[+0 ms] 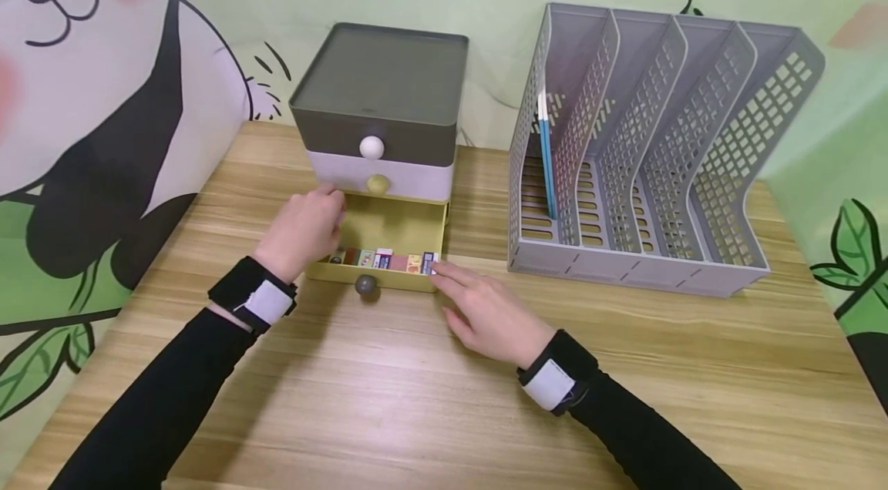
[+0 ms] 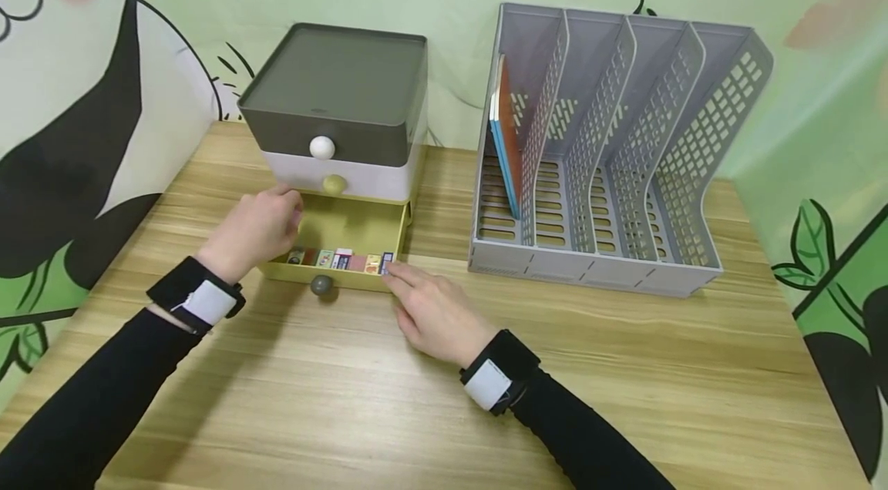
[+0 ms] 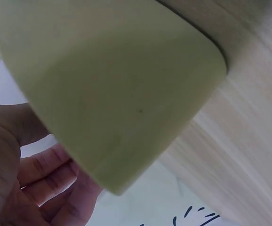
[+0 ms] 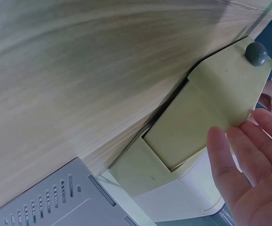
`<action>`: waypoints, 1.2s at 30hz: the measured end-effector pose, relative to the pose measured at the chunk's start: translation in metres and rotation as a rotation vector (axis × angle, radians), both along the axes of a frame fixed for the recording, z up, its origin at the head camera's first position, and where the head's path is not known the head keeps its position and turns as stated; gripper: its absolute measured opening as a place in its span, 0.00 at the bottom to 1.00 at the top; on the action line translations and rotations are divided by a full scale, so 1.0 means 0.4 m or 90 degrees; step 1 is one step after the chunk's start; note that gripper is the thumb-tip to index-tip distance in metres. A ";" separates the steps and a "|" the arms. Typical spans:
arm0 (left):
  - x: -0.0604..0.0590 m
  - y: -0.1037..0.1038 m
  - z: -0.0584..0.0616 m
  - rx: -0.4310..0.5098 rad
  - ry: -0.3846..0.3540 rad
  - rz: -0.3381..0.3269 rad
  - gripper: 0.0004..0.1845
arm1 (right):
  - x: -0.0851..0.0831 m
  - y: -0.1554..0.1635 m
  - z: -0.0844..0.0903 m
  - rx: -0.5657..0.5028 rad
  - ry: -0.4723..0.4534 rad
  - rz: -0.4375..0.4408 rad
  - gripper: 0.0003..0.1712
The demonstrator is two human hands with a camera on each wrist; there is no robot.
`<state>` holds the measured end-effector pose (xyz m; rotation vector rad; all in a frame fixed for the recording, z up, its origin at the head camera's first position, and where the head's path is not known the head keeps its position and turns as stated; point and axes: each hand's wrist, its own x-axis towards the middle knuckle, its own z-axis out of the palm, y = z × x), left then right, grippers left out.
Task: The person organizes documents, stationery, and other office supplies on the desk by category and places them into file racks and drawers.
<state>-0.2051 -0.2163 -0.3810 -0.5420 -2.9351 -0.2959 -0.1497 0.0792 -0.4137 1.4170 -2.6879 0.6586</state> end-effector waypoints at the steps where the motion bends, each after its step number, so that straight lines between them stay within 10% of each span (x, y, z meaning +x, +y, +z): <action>1: -0.001 -0.001 -0.002 -0.004 0.001 0.003 0.05 | 0.000 0.000 0.000 0.000 0.000 0.001 0.27; 36: -0.038 0.003 -0.010 -0.191 -0.134 0.006 0.05 | -0.001 0.001 -0.002 0.006 0.006 0.003 0.27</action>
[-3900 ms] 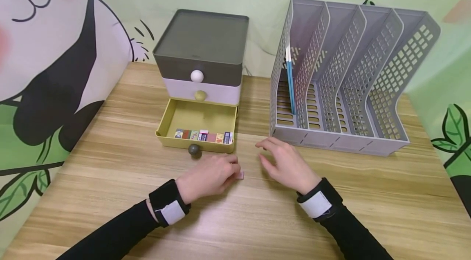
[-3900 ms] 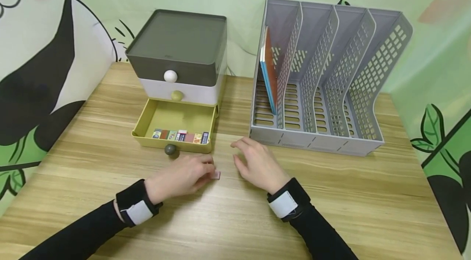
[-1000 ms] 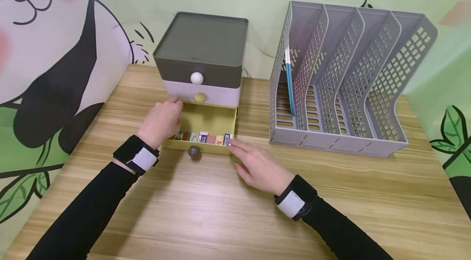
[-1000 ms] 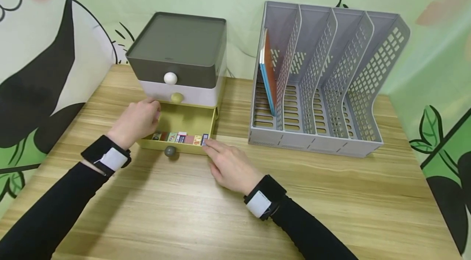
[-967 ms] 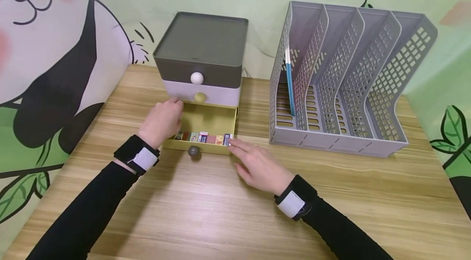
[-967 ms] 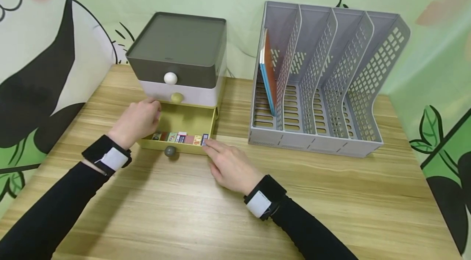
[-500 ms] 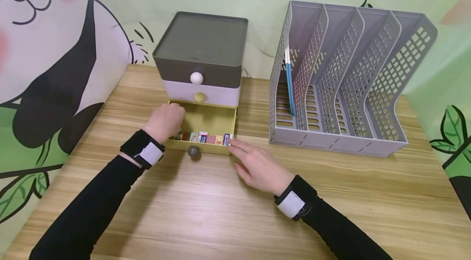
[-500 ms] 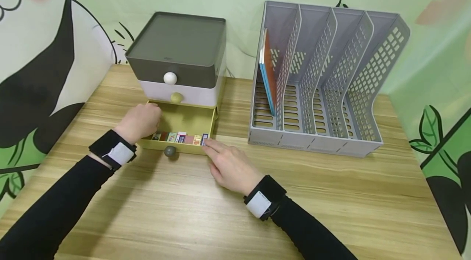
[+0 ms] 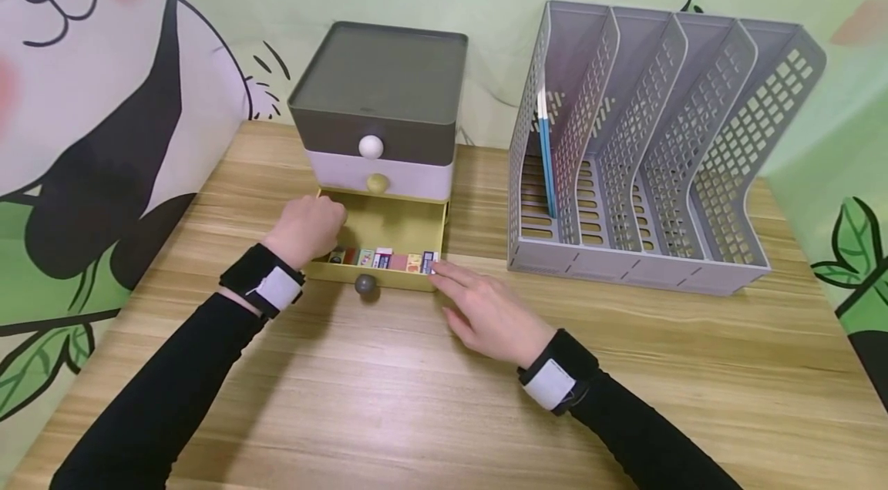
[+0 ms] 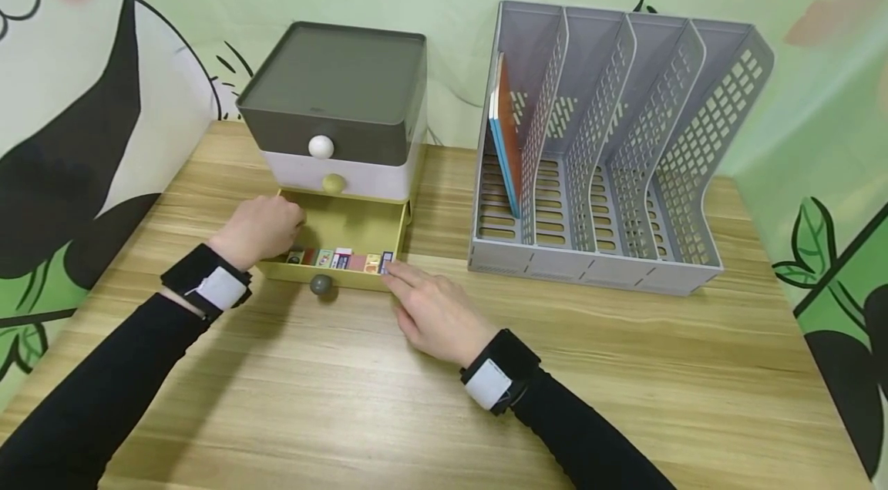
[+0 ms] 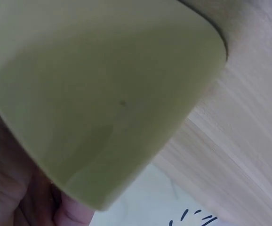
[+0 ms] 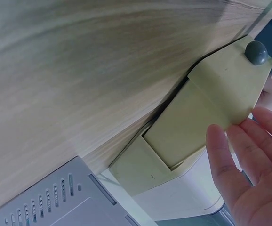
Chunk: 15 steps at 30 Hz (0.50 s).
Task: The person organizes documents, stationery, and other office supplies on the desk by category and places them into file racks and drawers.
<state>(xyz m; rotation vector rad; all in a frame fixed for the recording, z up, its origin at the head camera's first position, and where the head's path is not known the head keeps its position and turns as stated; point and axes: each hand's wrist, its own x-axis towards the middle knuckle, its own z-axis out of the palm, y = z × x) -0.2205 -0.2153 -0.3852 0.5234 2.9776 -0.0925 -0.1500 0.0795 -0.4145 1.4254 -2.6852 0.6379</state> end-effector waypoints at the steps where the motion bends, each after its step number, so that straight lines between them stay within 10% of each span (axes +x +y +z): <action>1: 0.002 -0.002 0.000 0.004 -0.007 -0.001 0.03 | 0.000 0.000 0.000 0.000 0.000 0.001 0.27; 15: 0.047 -0.014 -0.001 0.099 -0.025 0.007 0.16 | 0.002 -0.001 0.007 0.001 -0.004 -0.003 0.27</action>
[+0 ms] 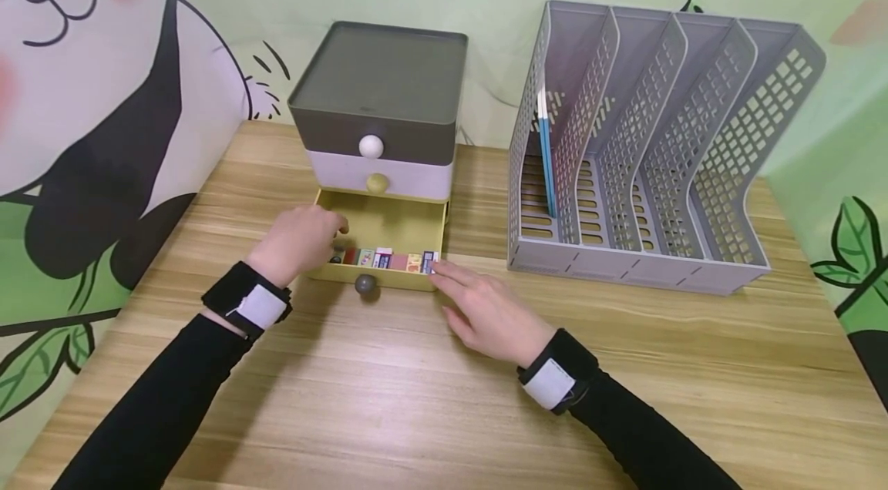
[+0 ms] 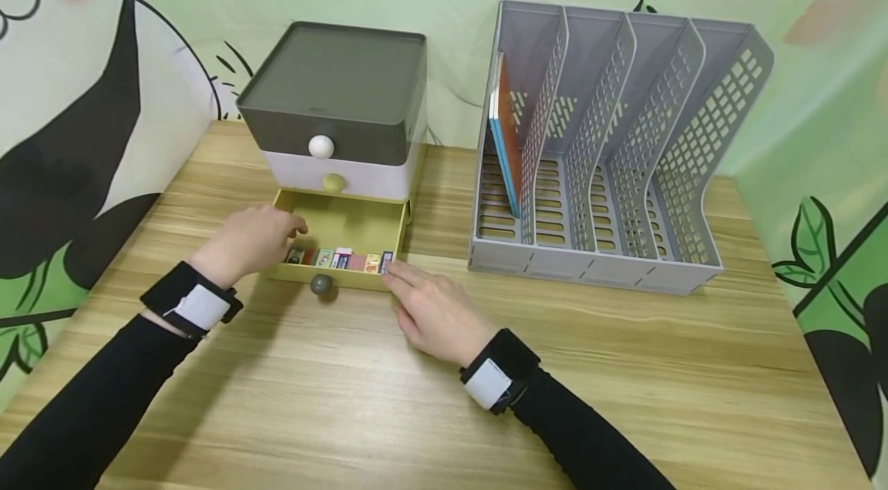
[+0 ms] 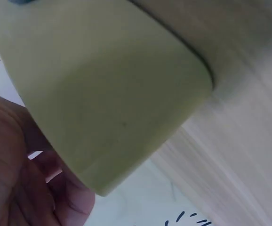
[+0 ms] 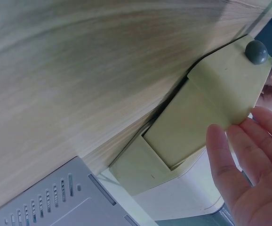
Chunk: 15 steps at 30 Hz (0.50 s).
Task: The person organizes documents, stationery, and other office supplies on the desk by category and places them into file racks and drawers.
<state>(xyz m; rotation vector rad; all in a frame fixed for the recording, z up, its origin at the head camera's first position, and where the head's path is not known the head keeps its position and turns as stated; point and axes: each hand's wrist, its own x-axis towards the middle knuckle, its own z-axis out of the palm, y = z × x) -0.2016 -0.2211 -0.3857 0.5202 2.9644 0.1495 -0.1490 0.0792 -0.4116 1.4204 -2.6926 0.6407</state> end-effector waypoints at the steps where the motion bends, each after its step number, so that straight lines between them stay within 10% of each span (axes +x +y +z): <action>1: 0.006 0.001 -0.002 0.006 0.011 0.000 0.16 | 0.000 0.000 0.000 -0.001 0.001 0.000 0.27; 15: 0.096 0.035 -0.037 0.144 0.257 -0.033 0.06 | -0.009 -0.009 0.005 -0.050 0.002 -0.016 0.26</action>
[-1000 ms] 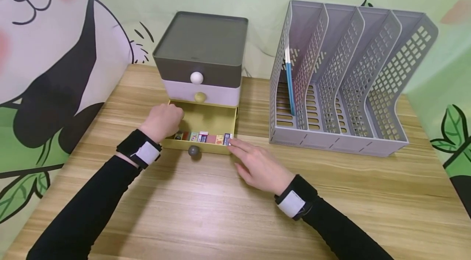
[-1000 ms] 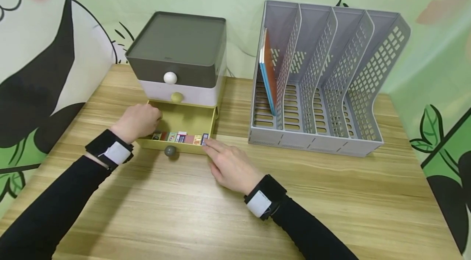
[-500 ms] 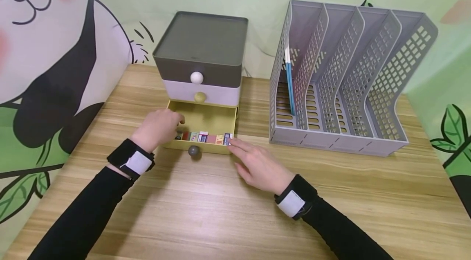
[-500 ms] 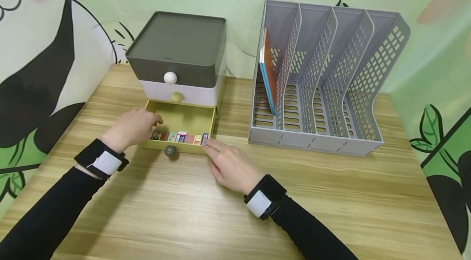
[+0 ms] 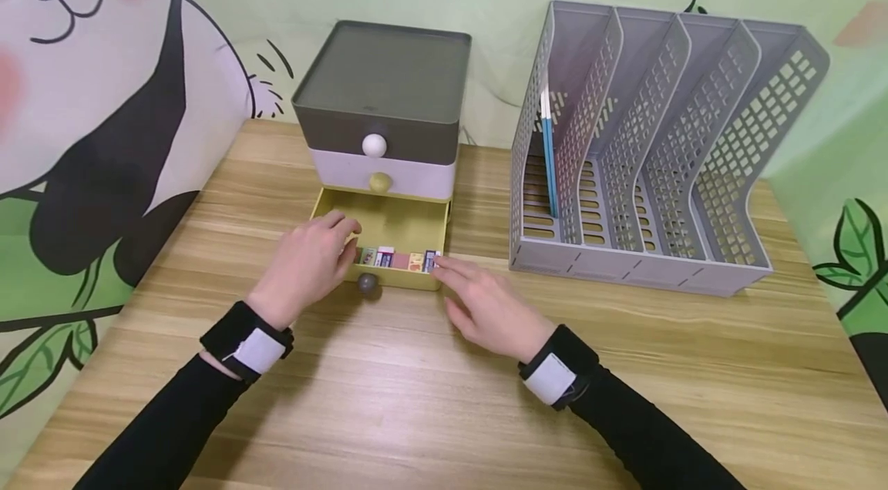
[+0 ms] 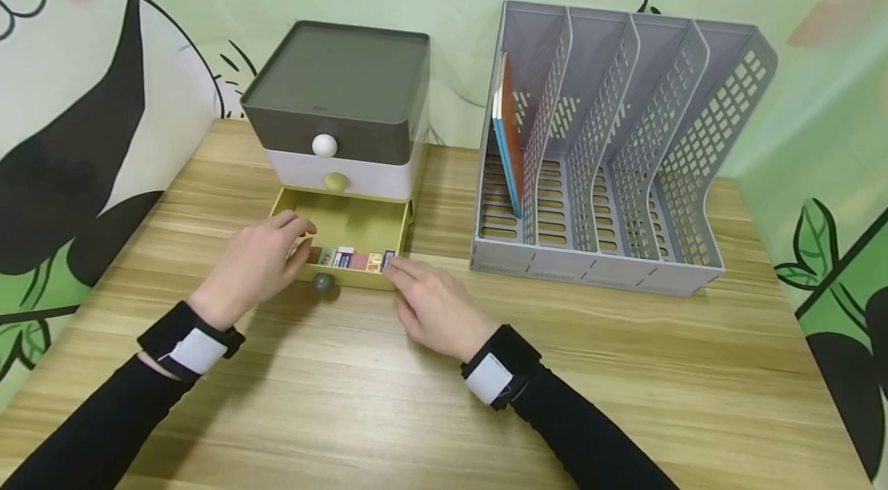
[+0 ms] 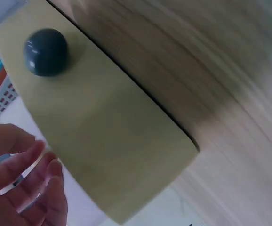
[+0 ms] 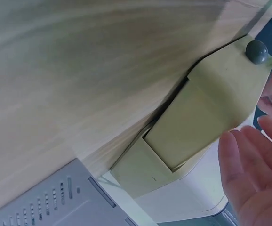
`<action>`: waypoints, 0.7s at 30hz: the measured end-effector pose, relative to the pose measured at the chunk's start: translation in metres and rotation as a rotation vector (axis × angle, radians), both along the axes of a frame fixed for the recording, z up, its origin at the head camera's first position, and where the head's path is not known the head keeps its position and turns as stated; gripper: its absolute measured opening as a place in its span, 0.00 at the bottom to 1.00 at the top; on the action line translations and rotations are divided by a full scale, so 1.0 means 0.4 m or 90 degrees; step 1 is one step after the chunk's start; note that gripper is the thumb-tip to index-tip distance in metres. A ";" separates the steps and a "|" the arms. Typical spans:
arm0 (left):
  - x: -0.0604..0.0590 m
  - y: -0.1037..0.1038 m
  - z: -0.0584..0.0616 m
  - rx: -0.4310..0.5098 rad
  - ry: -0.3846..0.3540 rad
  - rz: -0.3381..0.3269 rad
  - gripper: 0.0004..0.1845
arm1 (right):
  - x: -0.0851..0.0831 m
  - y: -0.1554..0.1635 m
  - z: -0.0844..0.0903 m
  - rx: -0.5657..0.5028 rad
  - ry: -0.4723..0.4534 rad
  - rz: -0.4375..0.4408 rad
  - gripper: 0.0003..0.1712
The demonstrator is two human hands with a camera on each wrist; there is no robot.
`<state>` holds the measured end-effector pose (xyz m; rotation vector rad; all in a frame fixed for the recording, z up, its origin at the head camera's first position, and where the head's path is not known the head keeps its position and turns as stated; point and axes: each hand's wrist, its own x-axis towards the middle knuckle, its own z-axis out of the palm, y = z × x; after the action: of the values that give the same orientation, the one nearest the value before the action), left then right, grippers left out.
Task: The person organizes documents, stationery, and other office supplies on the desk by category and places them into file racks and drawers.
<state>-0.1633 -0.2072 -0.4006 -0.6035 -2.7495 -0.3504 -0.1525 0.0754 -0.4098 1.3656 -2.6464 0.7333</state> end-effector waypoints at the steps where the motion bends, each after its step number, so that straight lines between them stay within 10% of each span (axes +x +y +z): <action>1: 0.006 0.002 0.001 0.011 0.014 0.000 0.05 | -0.003 -0.001 0.004 -0.006 0.006 -0.006 0.26; 7: 0.049 0.017 0.013 0.022 0.048 0.012 0.08 | -0.035 -0.009 0.051 -0.057 0.078 -0.051 0.25; 21: 0.093 0.046 -0.002 -0.088 -0.064 0.074 0.22 | -0.175 -0.050 0.191 -0.153 0.220 -0.097 0.36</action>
<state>-0.1263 -0.1889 -0.4014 -0.4678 -2.9074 -0.1690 -0.2225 0.0552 -0.3332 1.1009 -2.2798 0.6960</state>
